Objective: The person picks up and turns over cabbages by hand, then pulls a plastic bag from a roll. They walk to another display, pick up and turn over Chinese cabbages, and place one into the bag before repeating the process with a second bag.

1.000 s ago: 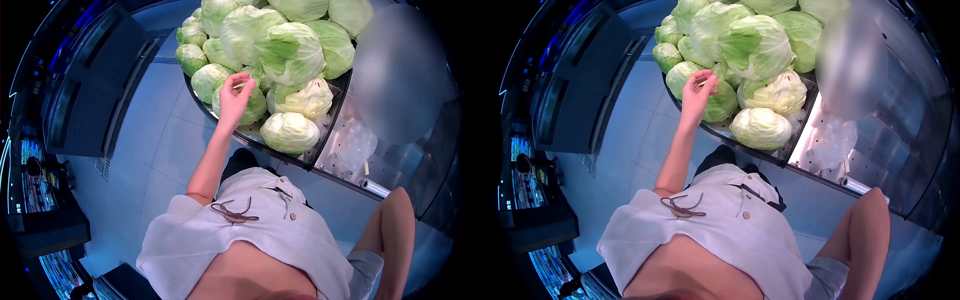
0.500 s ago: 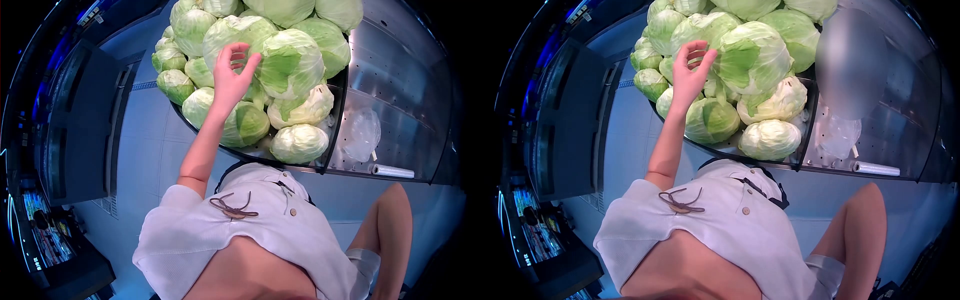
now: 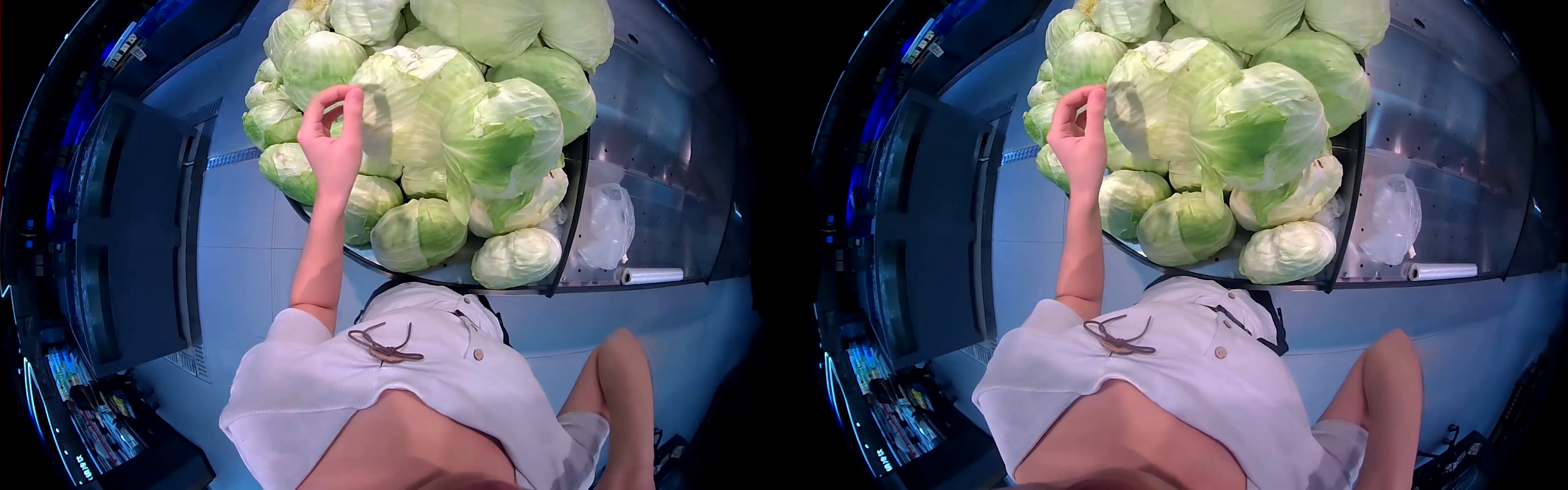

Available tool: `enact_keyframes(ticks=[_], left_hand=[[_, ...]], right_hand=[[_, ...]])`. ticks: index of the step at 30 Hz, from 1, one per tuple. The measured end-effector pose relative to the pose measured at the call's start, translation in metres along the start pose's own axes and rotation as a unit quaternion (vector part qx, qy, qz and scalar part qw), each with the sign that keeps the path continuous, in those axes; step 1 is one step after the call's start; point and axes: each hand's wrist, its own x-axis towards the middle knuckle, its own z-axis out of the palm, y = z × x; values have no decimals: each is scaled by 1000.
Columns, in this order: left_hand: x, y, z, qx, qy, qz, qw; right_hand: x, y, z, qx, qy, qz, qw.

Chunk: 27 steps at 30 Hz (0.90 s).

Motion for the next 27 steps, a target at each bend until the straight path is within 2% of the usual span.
enact_keyframes(ticks=[1, 3, 5, 6, 7, 8, 9, 11, 13, 14, 16, 17, 18, 20, 23, 24, 27], left_hand=[[7, -2, -8, -2, 9, 7, 1000], [21, -7, -24, 6, 16, 3, 1000], [33, -12, -35, 2, 18, -1, 1000], [36, -14, -38, 6, 10, -1, 1000], [39, -18, -41, 9, 1, -1, 1000], [42, -19, -44, 14, -11, 1, 1000], [42, -18, -43, 16, -22, 2, 1000], [40, -20, -43, -17, -39, -15, 999], [33, -21, -37, -47, -73, -11, 996], [26, -17, -32, -48, -112, -45, 992], [12, 14, -24, 3, -281, -186, 941], [4, 20, -21, 21, -367, -217, 904], [-4, 18, -15, 10, -391, -221, 894], [-21, 9, -2, -7, -437, -225, 871], [-28, 4, 16, -8, -435, -144, 889], [-29, 4, 22, -17, -434, -116, 893], [-34, 10, 33, 28, -415, -80, 906]], right_hand=[[-11, 2, 11, 20, 44, -1, 999], [-38, -3, 24, 39, 190, -36, 980], [-79, -15, 25, -55, 244, 91, 964], [-100, -11, 41, -41, 250, 165, 953], [-128, -15, 41, -81, 106, 266, 955], [-151, -18, 73, -148, 36, 359, 921], [-175, -17, 78, -118, -90, 426, 892], [-203, -26, 105, -126, -279, 578, 756], [-241, -37, 106, -119, -302, 680, 657], [-265, -42, 95, -97, -296, 725, 614], [-281, -47, 92, -75, -230, 816, 524], [-282, -42, 93, -72, -222, 844, 483], [-282, -41, 94, -69, -214, 871, 437], [-280, -38, 98, -55, -199, 888, 410], [-285, -28, 101, -36, -189, 898, 397], [-291, -23, 100, -19, -205, 906, 371], [-289, -18, 109, -6, -182, 903, 388]])
